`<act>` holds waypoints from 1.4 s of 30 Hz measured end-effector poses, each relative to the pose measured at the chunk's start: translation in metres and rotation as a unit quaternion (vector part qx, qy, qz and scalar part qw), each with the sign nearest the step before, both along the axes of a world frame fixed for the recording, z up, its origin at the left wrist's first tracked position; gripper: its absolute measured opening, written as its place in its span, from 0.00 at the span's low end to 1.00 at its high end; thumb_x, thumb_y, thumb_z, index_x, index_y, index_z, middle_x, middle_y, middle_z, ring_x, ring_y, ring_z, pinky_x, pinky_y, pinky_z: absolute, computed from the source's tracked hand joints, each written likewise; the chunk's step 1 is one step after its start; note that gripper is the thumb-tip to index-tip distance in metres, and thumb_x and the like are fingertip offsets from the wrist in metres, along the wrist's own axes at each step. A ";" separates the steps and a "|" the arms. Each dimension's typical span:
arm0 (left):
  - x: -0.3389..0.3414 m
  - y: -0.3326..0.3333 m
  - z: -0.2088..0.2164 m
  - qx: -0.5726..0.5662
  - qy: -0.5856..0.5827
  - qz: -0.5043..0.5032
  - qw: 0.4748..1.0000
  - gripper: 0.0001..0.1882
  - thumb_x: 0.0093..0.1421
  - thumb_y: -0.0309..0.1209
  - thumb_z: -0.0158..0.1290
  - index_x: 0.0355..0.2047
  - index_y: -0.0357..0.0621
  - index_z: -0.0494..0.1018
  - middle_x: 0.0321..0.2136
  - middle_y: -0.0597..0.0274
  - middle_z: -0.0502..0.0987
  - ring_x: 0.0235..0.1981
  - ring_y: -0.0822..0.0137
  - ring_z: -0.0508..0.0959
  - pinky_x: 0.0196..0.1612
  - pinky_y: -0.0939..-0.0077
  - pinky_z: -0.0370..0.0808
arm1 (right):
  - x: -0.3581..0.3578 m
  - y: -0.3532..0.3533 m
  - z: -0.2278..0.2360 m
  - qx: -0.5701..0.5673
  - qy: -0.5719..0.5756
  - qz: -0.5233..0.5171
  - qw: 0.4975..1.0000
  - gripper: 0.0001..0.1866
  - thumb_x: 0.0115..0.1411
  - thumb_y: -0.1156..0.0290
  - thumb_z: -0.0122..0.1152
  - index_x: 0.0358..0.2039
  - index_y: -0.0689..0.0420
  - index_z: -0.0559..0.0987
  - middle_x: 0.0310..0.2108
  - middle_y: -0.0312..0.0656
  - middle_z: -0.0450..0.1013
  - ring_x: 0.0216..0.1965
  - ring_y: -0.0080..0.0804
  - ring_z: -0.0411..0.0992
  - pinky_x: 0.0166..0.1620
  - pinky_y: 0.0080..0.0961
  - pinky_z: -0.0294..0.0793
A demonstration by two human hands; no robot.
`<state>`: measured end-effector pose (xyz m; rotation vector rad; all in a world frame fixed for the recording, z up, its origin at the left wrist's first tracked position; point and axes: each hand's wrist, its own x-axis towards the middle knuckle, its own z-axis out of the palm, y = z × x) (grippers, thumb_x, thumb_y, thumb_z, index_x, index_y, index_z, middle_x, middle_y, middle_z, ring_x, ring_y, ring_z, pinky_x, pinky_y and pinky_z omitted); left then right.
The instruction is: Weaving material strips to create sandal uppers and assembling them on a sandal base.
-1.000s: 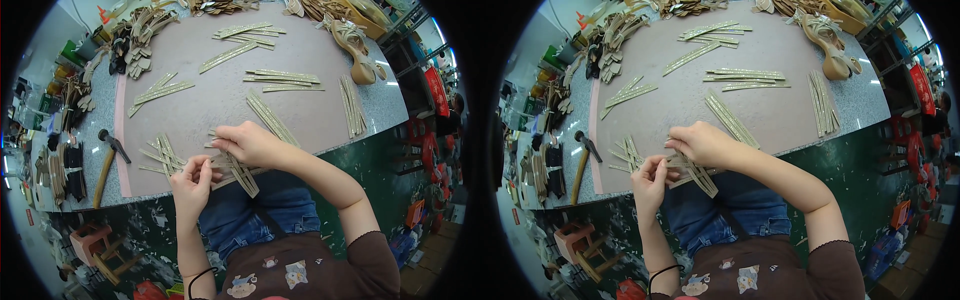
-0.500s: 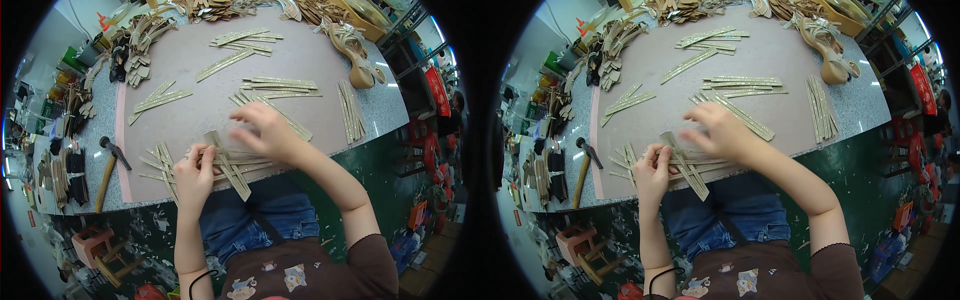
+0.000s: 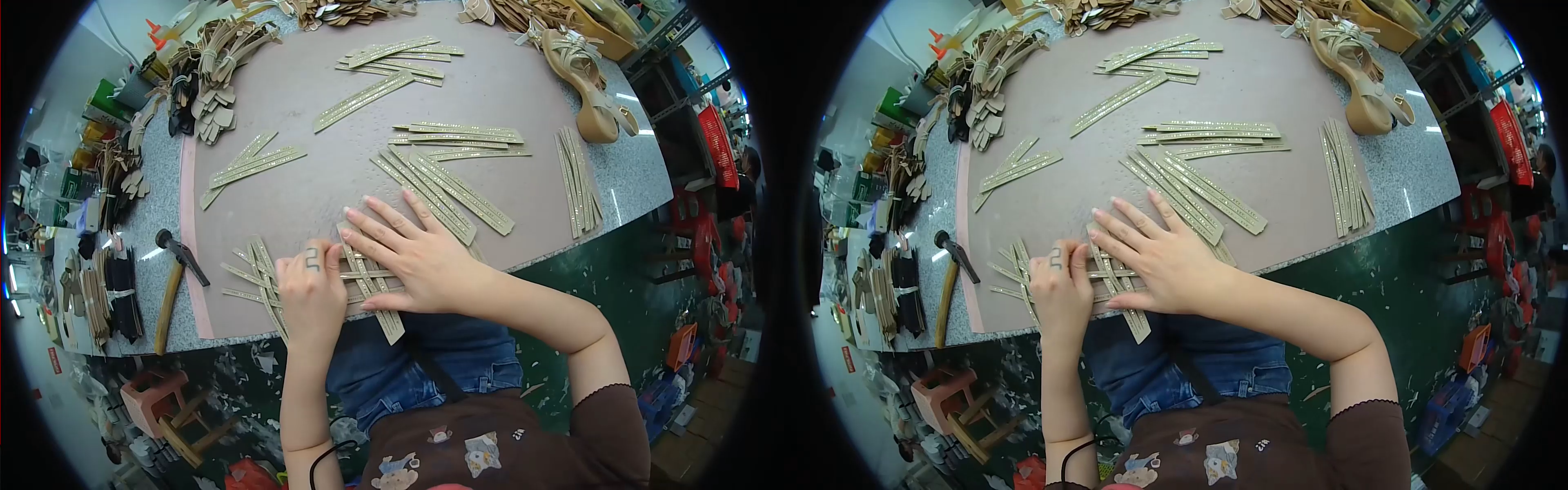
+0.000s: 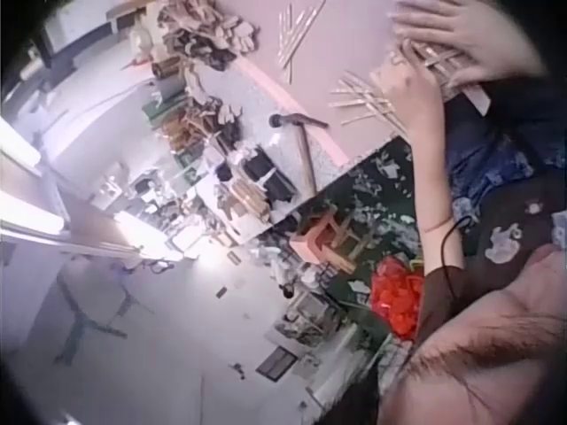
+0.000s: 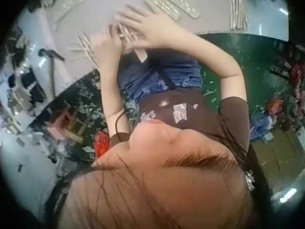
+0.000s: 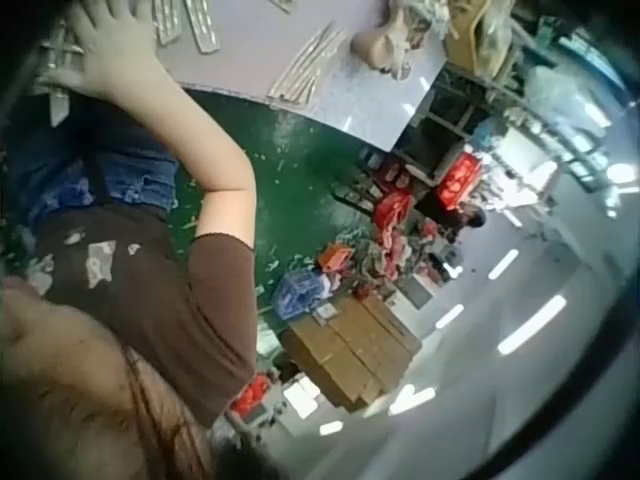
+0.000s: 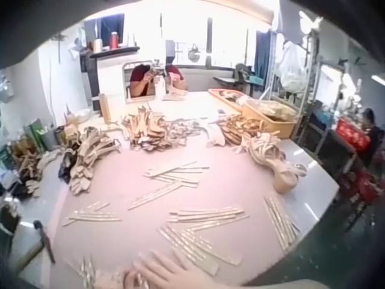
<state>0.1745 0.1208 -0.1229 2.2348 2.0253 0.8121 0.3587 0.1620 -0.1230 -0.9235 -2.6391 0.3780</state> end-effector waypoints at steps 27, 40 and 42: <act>-0.057 -0.043 0.043 -0.094 -0.047 0.023 0.994 0.13 0.51 0.30 0.62 0.37 0.45 0.73 0.40 0.61 0.71 0.39 0.62 0.69 0.49 0.67 0.60 | -0.005 -0.025 0.006 0.005 0.129 -0.085 0.988 0.36 0.52 0.39 0.61 0.55 0.50 0.71 0.56 0.42 0.65 0.64 0.43 0.56 0.66 0.53 0.42; 0.004 -0.021 0.008 -0.150 0.103 -0.112 0.977 0.40 0.52 0.49 0.60 0.63 0.48 0.63 0.64 0.64 0.63 0.67 0.56 0.56 0.64 0.48 0.44 | 0.025 -0.034 0.000 -0.133 0.020 -0.146 0.980 0.10 0.56 0.60 0.63 0.31 0.52 0.75 0.37 0.37 0.65 0.41 0.35 0.58 0.45 0.33 0.52; 0.006 -0.020 0.005 -0.153 0.105 -0.115 0.976 0.42 0.53 0.53 0.57 0.64 0.46 0.61 0.65 0.63 0.62 0.68 0.55 0.54 0.64 0.44 0.41 | 0.029 -0.032 -0.005 -0.111 0.033 -0.143 0.983 0.09 0.57 0.62 0.62 0.29 0.52 0.74 0.38 0.37 0.65 0.41 0.35 0.59 0.46 0.34 0.52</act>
